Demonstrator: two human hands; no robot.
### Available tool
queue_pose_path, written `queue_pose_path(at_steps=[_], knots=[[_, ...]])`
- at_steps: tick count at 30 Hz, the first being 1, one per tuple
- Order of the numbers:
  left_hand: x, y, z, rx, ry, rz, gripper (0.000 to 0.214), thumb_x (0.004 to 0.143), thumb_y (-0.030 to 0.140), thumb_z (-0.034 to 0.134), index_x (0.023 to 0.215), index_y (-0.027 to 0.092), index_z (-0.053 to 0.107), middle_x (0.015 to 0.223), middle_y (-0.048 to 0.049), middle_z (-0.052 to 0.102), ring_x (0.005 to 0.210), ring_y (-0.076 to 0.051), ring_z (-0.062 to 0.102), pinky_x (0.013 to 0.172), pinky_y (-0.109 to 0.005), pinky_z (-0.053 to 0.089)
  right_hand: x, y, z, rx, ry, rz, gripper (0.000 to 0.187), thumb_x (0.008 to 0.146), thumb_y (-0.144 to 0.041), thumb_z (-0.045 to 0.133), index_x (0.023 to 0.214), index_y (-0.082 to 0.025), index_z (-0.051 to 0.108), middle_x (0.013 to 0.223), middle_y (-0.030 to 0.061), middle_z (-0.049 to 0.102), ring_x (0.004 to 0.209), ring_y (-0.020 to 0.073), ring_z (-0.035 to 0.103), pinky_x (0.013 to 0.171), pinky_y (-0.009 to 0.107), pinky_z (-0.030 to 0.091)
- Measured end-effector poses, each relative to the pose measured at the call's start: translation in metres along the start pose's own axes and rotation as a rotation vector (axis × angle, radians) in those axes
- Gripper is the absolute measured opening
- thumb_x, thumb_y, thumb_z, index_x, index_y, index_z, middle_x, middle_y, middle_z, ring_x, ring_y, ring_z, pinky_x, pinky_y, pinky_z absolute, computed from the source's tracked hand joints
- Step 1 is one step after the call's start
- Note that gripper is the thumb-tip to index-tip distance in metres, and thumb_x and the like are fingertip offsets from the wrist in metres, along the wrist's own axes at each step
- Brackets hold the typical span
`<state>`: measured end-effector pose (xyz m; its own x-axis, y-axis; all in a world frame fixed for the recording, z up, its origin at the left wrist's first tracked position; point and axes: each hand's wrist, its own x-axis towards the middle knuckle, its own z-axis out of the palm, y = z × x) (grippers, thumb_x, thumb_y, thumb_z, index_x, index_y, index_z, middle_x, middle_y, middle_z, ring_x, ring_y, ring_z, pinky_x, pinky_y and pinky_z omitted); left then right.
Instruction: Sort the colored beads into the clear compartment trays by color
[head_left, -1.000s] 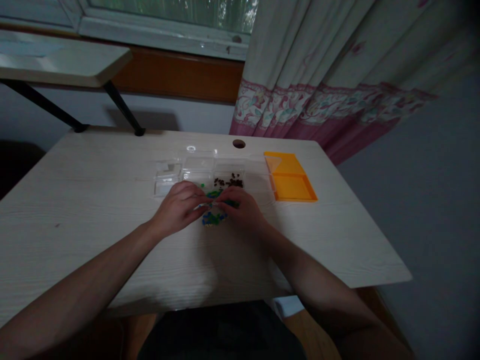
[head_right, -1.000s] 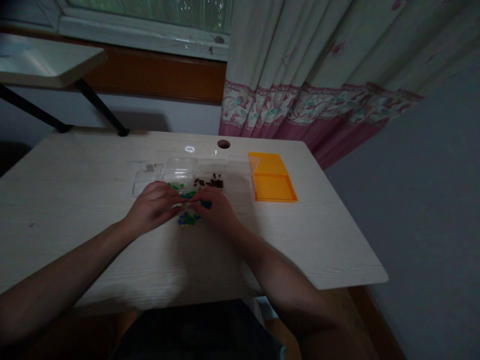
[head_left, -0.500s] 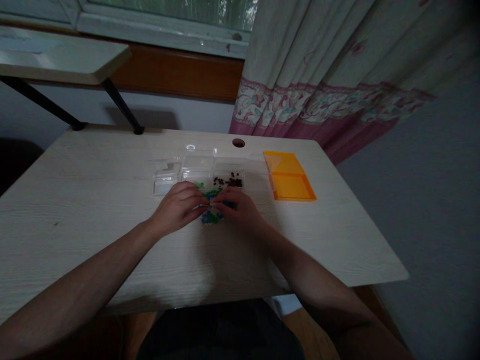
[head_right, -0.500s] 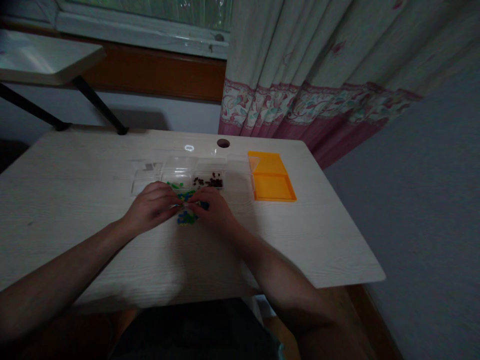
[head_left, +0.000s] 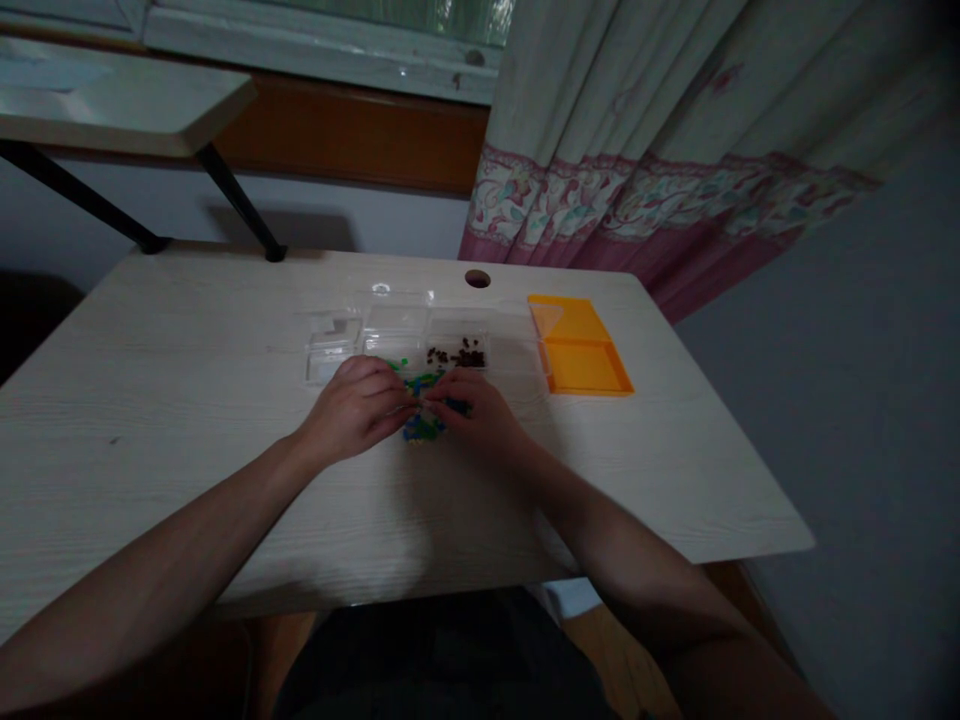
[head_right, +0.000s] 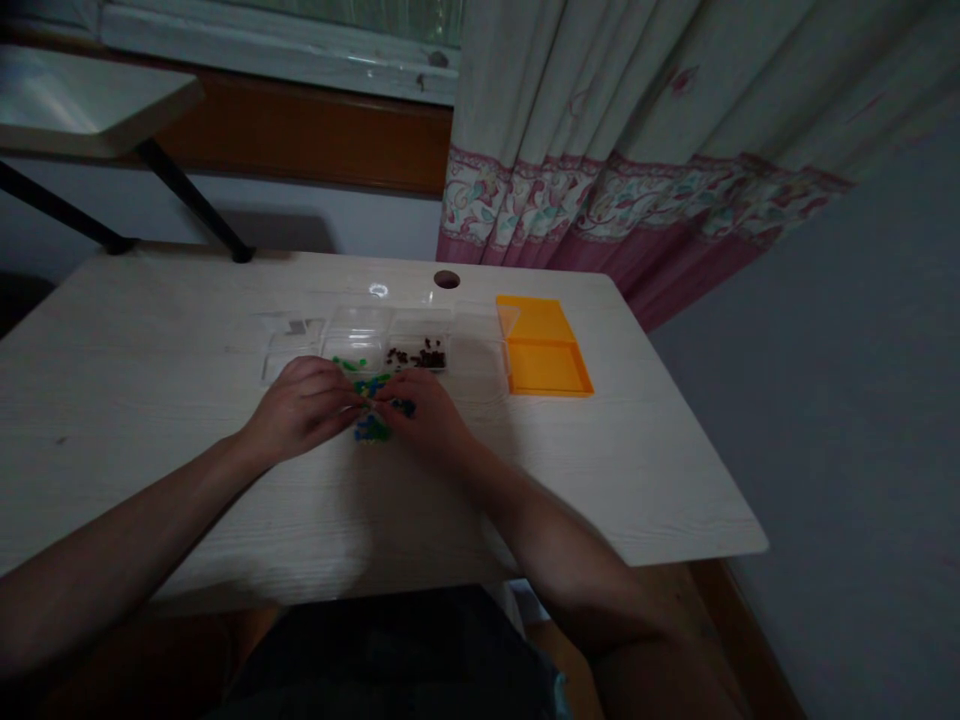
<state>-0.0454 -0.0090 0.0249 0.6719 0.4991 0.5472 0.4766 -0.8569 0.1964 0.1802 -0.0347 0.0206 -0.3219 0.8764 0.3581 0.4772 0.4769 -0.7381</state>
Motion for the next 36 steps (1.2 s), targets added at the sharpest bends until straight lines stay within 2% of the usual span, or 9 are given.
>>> queue_pose_path(at_steps=[9,16,24,27,36], knots=[[0.0,-0.001,0.001,0.012,0.046,0.014,0.018,0.089,0.032,0.062,0.103,0.023,0.07,0.092,-0.0044,0.071,0.095,-0.022,0.059,0.088,-0.039,0.045,-0.001,0.004,0.002,0.006,0.001,-0.068,0.016,0.087,-0.029,0.063,0.093,-0.021,0.075,0.088,0.0049,0.068,0.088,0.017,0.062,0.081,0.032,0.05],[0.001,-0.001,0.001,-0.007,0.041,0.02,0.019,0.089,0.031,0.063,0.104,0.023,0.07,0.094,-0.0044,0.071,0.095,-0.022,0.06,0.088,-0.039,0.046,-0.001,0.003,0.002,-0.022,-0.018,-0.056,0.016,0.087,-0.027,0.063,0.095,-0.022,0.075,0.09,0.0048,0.068,0.088,0.0169,0.062,0.079,0.031,0.049],[0.002,-0.001,0.0,-0.045,0.045,-0.027,0.017,0.089,0.029,0.062,0.101,0.022,0.071,0.093,-0.0045,0.072,0.093,-0.022,0.061,0.086,-0.04,0.047,-0.002,-0.001,0.001,-0.09,-0.041,-0.116,0.018,0.088,-0.026,0.06,0.098,-0.021,0.074,0.092,0.0063,0.069,0.091,0.018,0.061,0.084,0.033,0.048],[0.003,-0.004,0.0,-0.061,0.064,-0.072,0.017,0.089,0.03,0.062,0.1,0.023,0.072,0.092,-0.0038,0.072,0.091,-0.021,0.062,0.087,-0.039,0.048,-0.002,-0.002,0.001,-0.135,-0.043,-0.116,0.019,0.087,-0.024,0.061,0.1,-0.02,0.074,0.093,0.0062,0.069,0.091,0.018,0.06,0.086,0.033,0.047],[-0.001,-0.019,0.003,0.023,0.164,-0.337,0.02,0.09,0.033,0.059,0.098,0.022,0.074,0.09,-0.0049,0.072,0.088,-0.022,0.061,0.086,-0.04,0.049,-0.002,-0.004,-0.008,-0.428,0.032,0.075,0.029,0.087,-0.014,0.056,0.11,-0.021,0.071,0.103,0.0068,0.067,0.104,0.0221,0.054,0.096,0.036,0.041]])
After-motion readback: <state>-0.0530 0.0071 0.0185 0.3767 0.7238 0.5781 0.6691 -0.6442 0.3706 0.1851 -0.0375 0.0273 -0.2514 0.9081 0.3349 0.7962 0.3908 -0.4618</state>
